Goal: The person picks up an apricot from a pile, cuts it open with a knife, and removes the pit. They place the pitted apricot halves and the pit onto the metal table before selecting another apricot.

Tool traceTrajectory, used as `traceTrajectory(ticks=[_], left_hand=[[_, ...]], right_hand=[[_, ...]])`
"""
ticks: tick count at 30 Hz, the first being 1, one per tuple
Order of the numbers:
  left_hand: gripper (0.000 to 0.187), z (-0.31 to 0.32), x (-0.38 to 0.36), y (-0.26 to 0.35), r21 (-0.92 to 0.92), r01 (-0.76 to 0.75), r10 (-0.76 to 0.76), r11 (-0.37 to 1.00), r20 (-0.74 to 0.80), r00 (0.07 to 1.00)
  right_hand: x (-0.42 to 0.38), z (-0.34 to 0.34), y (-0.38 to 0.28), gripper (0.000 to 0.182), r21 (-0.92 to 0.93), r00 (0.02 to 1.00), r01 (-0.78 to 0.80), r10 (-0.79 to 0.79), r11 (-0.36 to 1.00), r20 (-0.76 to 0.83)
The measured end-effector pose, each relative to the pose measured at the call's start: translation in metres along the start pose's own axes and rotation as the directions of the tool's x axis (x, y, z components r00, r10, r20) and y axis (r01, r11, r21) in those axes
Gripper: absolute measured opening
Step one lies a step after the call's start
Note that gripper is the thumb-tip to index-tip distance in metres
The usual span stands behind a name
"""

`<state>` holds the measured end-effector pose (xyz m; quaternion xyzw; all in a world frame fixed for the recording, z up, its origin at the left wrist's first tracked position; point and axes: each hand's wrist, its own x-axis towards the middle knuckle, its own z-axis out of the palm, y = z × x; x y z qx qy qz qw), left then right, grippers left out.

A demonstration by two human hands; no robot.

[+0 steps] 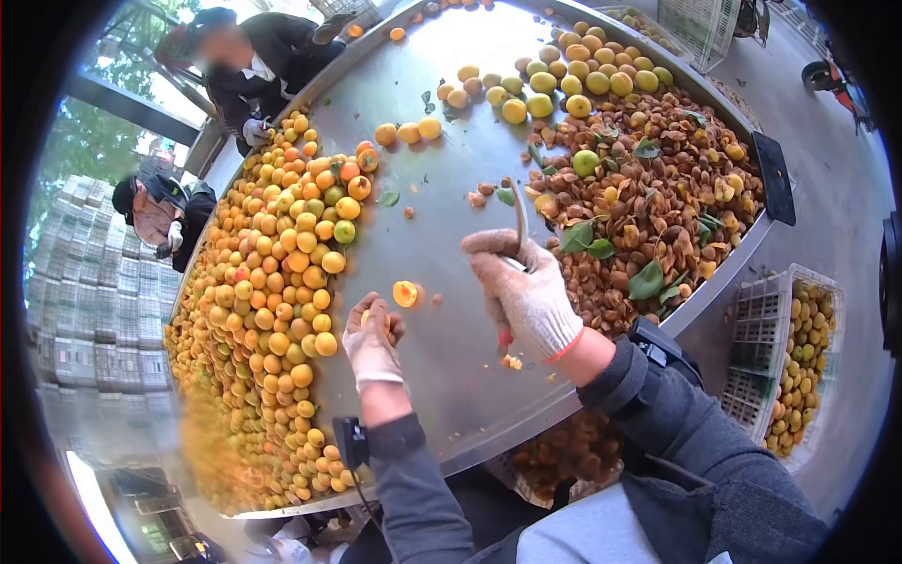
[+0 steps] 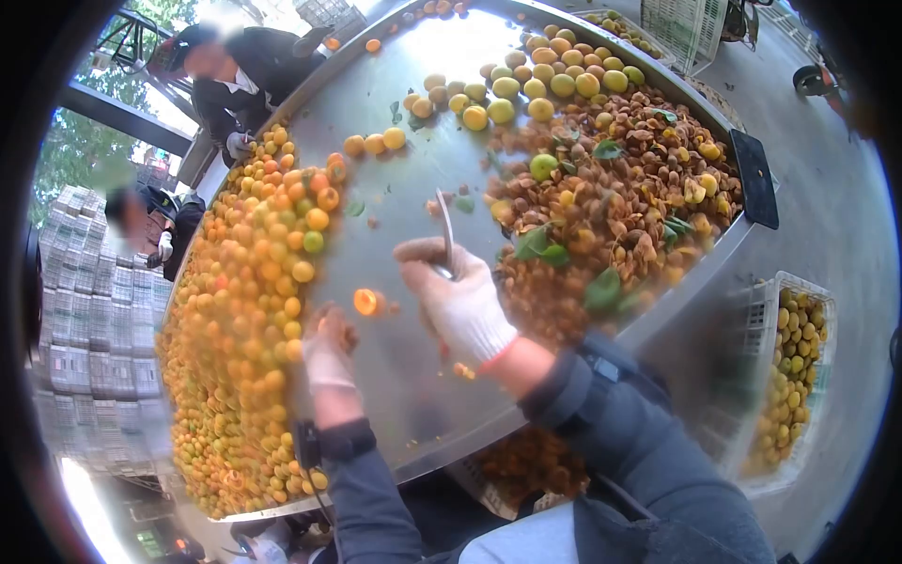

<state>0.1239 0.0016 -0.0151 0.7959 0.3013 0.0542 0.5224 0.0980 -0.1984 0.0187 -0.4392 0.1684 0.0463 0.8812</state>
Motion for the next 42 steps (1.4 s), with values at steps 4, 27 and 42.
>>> traceTrajectory(ticks=[4, 27, 42], left_hand=[[0.018, 0.038, 0.05, -0.033, -0.341, -0.144, 0.172, 0.929, 0.054, 0.984], [0.036, -0.05, -0.146, -0.001, -0.111, -0.488, 0.323, 0.866, 0.869, 0.376], [0.04, -0.084, 0.085, -0.064, 0.597, -0.08, 0.156, 0.798, -0.077, 0.985]], right_hand=[[0.002, -0.004, -0.003, 0.017, -0.092, 0.999, -0.015, 0.019, 0.996, 0.035], [0.024, -0.012, -0.012, 0.015, 0.087, 0.999, -0.037, 0.035, 0.996, 0.026], [0.01, -0.006, -0.009, 0.02, -0.121, 0.993, -0.096, 0.103, 0.988, 0.056]])
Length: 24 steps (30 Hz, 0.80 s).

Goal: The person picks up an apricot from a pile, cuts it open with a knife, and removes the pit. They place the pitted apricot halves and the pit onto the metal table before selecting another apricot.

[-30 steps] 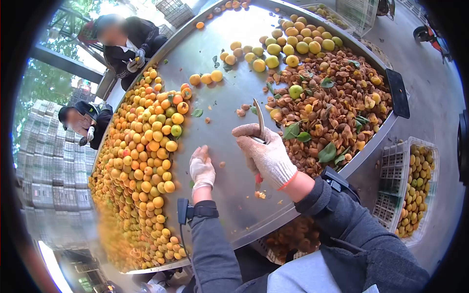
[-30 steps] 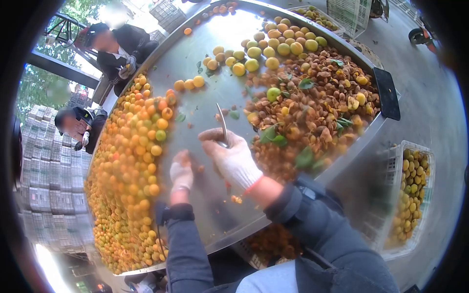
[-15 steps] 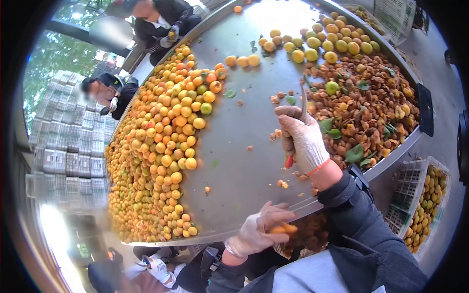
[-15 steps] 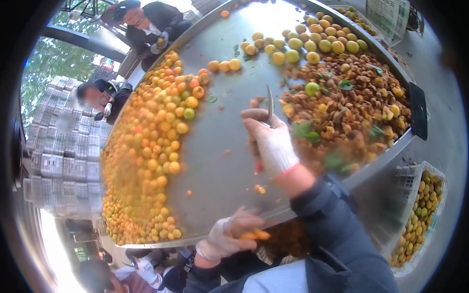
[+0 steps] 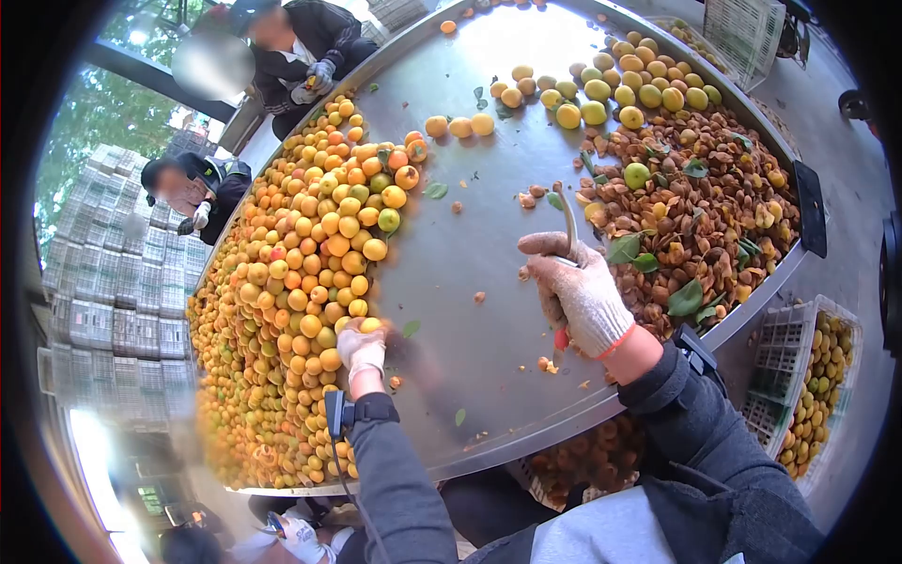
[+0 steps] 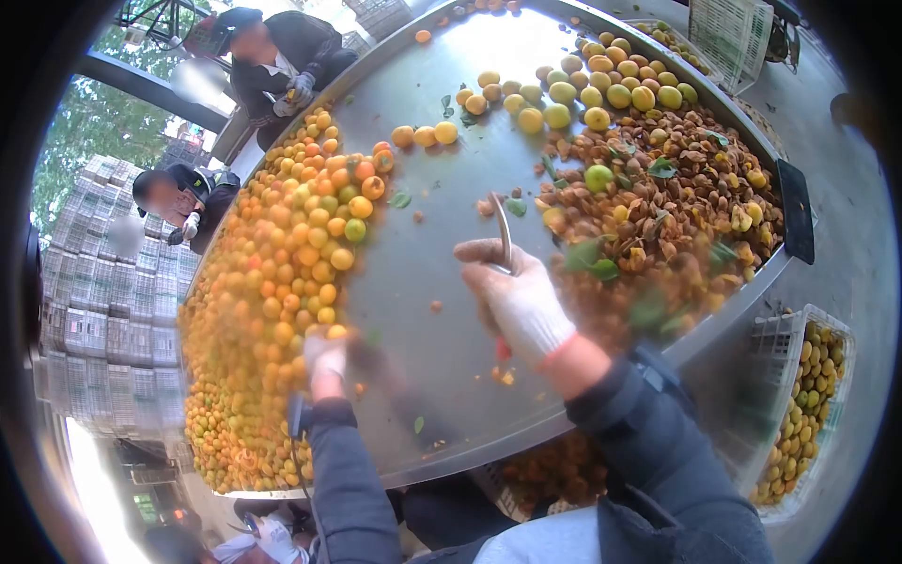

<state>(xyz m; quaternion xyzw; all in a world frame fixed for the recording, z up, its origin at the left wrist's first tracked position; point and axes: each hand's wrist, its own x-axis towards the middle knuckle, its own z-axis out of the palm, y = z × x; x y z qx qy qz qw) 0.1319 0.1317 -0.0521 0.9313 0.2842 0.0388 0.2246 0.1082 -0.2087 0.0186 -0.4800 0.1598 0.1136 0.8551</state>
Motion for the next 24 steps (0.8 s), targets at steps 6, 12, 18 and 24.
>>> traceTrajectory(ticks=[6, 12, 18, 24], left_hand=[[0.044, -0.003, -0.077, 0.015, -0.899, 0.436, 0.314, 0.044, 0.427, 0.848], [0.046, -0.009, -0.133, 0.048, -0.786, 0.545, 0.454, -0.29, 0.388, 0.802], [0.048, 0.01, -0.146, 0.044, -0.748, 0.551, 0.49, -0.371, 0.346, 0.8], [0.047, 0.022, -0.154, 0.042, -0.725, 0.6, 0.549, -0.338, 0.366, 0.752]], right_hand=[[-0.002, 0.001, 0.0, 0.023, -0.084, 0.98, -0.074, 0.088, 0.994, 0.177], [0.007, -0.015, 0.016, 0.031, 0.349, 0.927, -0.366, 0.306, 0.863, 0.214], [-0.033, 0.01, 0.061, 0.018, -0.417, 0.893, 0.269, -0.063, 0.868, 0.445], [-0.047, 0.015, 0.059, 0.022, -0.734, 0.837, 0.481, -0.003, 0.479, 0.547]])
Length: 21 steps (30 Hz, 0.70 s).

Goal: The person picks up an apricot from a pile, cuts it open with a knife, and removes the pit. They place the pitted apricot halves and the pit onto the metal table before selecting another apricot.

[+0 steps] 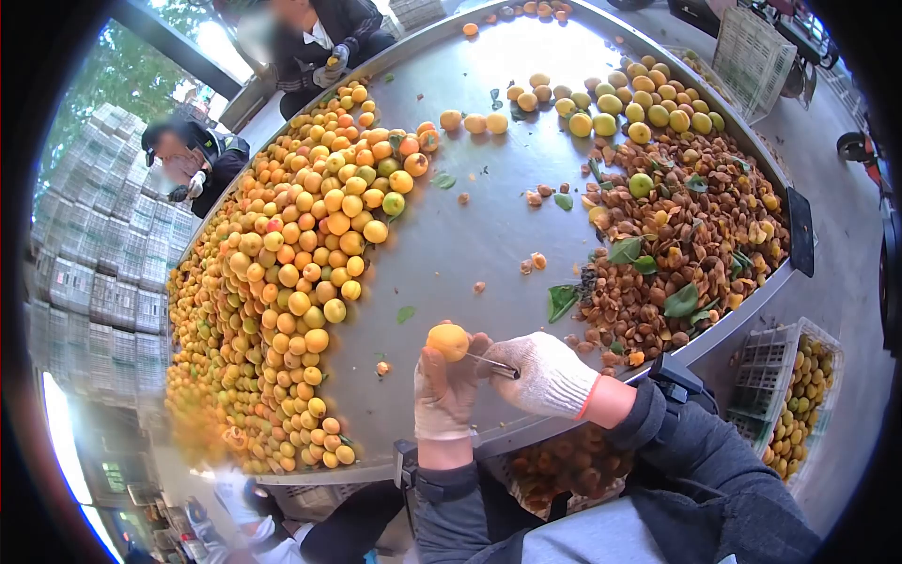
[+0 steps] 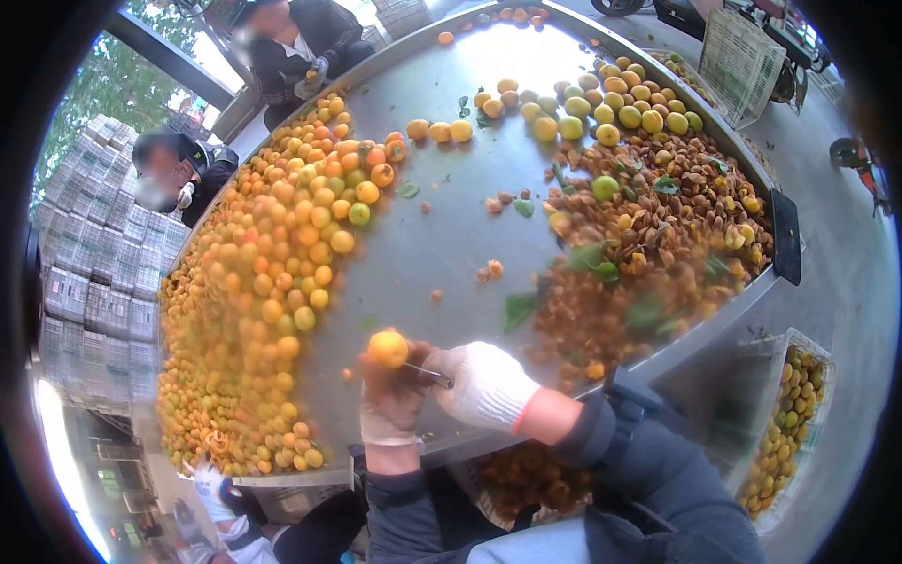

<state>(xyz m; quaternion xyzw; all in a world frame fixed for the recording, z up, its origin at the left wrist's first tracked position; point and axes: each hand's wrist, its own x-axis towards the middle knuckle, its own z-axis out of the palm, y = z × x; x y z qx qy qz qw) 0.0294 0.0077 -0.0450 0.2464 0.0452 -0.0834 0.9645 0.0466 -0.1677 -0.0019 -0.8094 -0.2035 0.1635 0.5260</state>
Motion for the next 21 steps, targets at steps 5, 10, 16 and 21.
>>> traceTrajectory(ticks=[5, 10, 16, 21], left_hand=[[0.042, -0.003, -0.004, -0.001, 0.098, -0.056, 0.067, 0.994, -0.109, 0.992], [0.036, 0.017, -0.012, 0.004, 0.227, -0.098, 0.132, 0.969, -0.142, 0.981], [0.043, 0.049, -0.022, -0.002, 0.751, -0.022, 0.255, 0.66, -0.196, 0.947], [0.049, 0.052, -0.022, -0.008, 0.972, -0.193, 0.422, -0.13, 0.231, 0.877]], right_hand=[[0.002, 0.007, -0.001, 0.021, -0.072, 1.0, -0.009, 0.008, 0.997, -0.015], [0.001, 0.01, -0.002, 0.021, -0.12, 0.999, -0.011, 0.007, 0.993, -0.032], [0.004, 0.012, 0.004, 0.019, -0.187, 0.999, -0.002, -0.007, 0.982, -0.043], [0.006, 0.012, 0.008, 0.017, -0.185, 0.999, -0.029, 0.022, 0.982, -0.037]])
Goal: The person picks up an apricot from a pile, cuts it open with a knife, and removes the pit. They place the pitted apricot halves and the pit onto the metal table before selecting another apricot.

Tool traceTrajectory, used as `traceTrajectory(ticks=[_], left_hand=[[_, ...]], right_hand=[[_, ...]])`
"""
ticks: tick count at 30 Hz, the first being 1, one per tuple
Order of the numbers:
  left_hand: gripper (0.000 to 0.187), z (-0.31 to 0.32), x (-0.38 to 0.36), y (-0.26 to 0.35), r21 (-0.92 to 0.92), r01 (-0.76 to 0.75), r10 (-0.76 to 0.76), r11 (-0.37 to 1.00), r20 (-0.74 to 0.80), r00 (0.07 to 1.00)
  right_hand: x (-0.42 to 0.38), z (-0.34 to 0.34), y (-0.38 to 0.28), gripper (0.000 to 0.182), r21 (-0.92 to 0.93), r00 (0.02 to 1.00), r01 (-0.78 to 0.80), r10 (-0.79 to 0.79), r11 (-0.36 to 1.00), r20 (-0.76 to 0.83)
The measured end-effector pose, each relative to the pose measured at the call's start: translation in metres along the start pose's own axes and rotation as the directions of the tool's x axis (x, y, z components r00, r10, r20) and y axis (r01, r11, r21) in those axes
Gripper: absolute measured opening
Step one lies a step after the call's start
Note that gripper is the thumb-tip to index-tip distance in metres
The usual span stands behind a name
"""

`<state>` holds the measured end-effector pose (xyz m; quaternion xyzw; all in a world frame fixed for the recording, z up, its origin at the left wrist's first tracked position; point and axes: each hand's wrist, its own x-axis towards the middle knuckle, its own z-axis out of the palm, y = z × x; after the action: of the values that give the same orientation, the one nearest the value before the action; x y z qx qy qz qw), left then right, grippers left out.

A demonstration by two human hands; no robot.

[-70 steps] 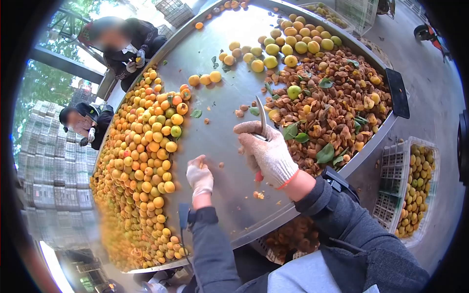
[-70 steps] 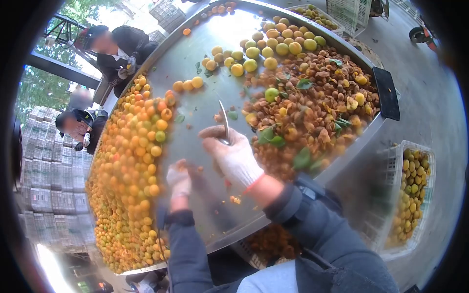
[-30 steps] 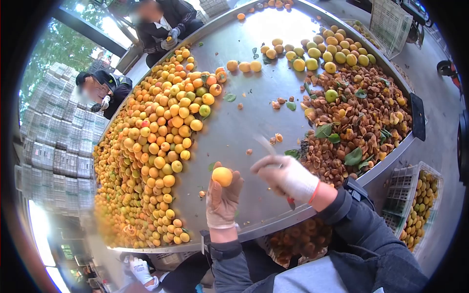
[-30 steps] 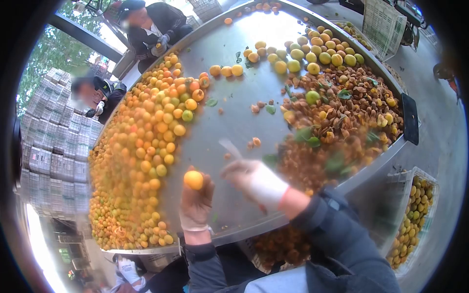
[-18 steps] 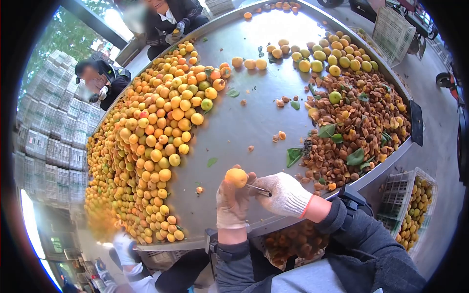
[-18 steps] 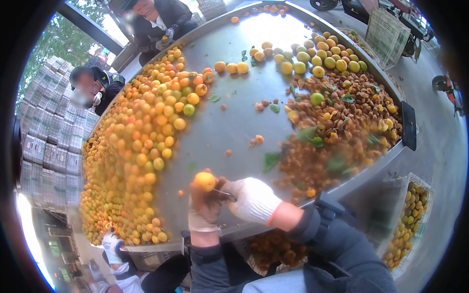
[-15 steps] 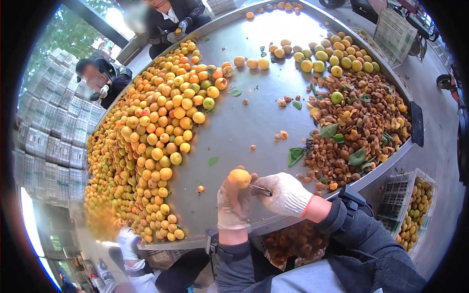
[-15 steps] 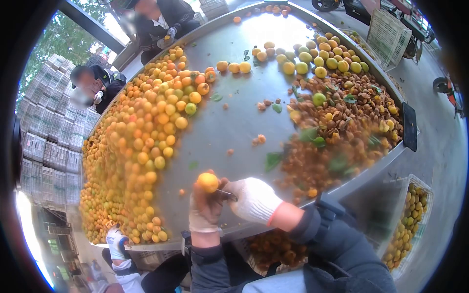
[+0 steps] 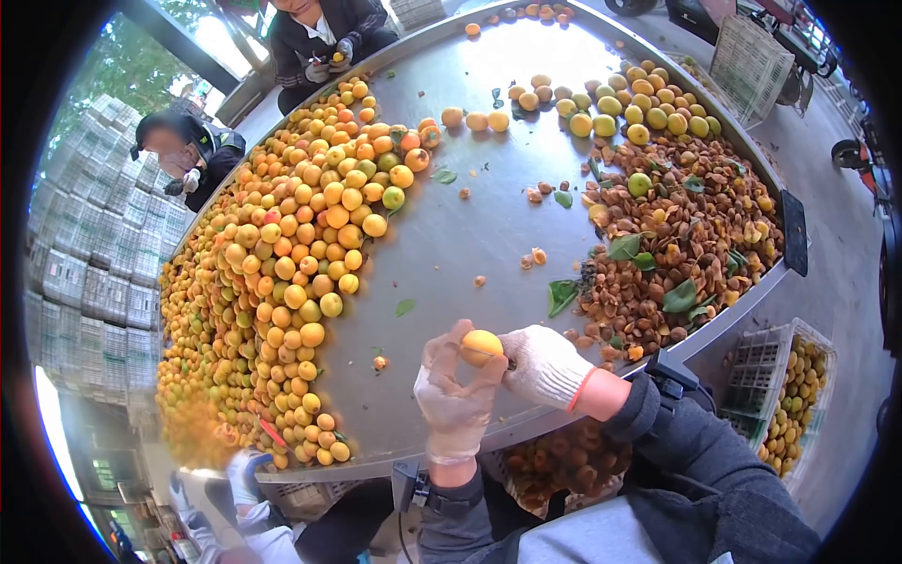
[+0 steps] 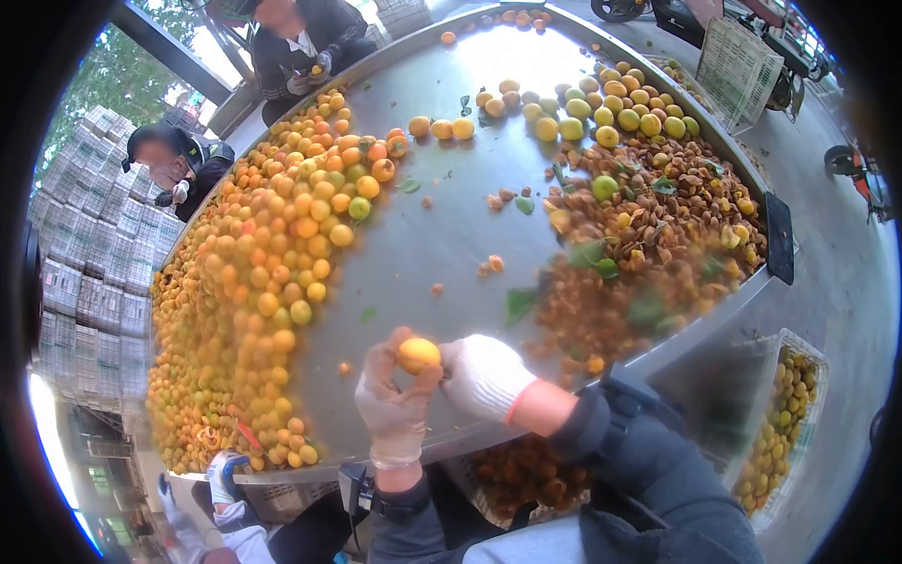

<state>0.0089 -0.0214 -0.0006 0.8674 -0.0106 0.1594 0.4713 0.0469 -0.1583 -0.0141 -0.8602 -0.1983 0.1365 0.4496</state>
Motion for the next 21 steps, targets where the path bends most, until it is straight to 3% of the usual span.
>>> traceTrajectory(ticks=[1, 2, 6, 8, 9, 11, 15, 17, 18, 20, 21], left_hand=[[0.05, 0.004, -0.002, 0.002, -0.286, 0.139, -0.151, 0.948, -0.022, 0.988], [0.05, 0.006, -0.002, 0.002, -0.547, 0.25, -0.3, 0.799, -0.002, 0.954], [0.052, 0.004, -0.002, 0.0, -0.483, 0.305, -0.335, 0.821, 0.024, 0.942], [0.053, 0.0, -0.001, -0.001, -0.482, 0.393, -0.39, 0.783, 0.112, 0.914], [0.053, -0.002, 0.0, -0.001, -0.483, 0.392, -0.388, 0.783, 0.113, 0.915], [0.053, -0.006, 0.002, -0.002, -0.561, 0.415, -0.366, 0.716, 0.204, 0.908], [0.051, -0.014, 0.009, -0.018, -0.626, 0.368, -0.282, 0.687, 0.237, 0.93], [0.051, -0.019, 0.016, -0.026, -0.883, 0.286, -0.392, 0.373, 0.13, 0.911], [0.051, -0.02, 0.017, -0.026, -0.882, 0.283, -0.394, 0.375, 0.125, 0.911], [0.052, -0.015, 0.017, -0.026, -0.736, 0.295, -0.46, 0.609, -0.024, 0.888], [0.052, -0.009, 0.013, -0.022, -0.741, 0.295, -0.461, 0.604, -0.022, 0.887]], right_hand=[[0.0, 0.0, -0.003, 0.017, 0.009, 0.999, 0.006, -0.006, 1.0, -0.033], [0.0, -0.001, -0.005, 0.017, 0.018, 0.998, 0.015, -0.013, 1.0, -0.064], [0.001, -0.006, -0.007, 0.018, 0.031, 0.999, -0.043, 0.043, 0.999, 0.007], [0.004, -0.015, -0.006, 0.018, 0.262, 0.936, -0.206, 0.112, 0.943, 0.333], [0.007, -0.017, -0.005, 0.018, 0.261, 0.936, -0.207, 0.114, 0.943, 0.332], [0.009, -0.019, -0.001, 0.019, 0.405, 0.87, -0.292, 0.065, 0.866, 0.488], [0.007, -0.018, 0.001, 0.018, 0.352, 0.89, -0.249, 0.069, 0.902, 0.451], [0.002, -0.031, 0.008, 0.018, 0.319, 0.918, -0.138, 0.0, 0.938, 0.397], [0.003, -0.046, 0.007, 0.017, 0.369, 0.927, -0.102, -0.046, 0.924, 0.371], [-0.005, -0.071, -0.018, 0.023, 0.492, 0.911, -0.407, 0.304, 0.769, 0.279], [-0.004, -0.057, -0.01, 0.029, 0.606, 0.975, -0.215, 0.208, 0.766, 0.082]])
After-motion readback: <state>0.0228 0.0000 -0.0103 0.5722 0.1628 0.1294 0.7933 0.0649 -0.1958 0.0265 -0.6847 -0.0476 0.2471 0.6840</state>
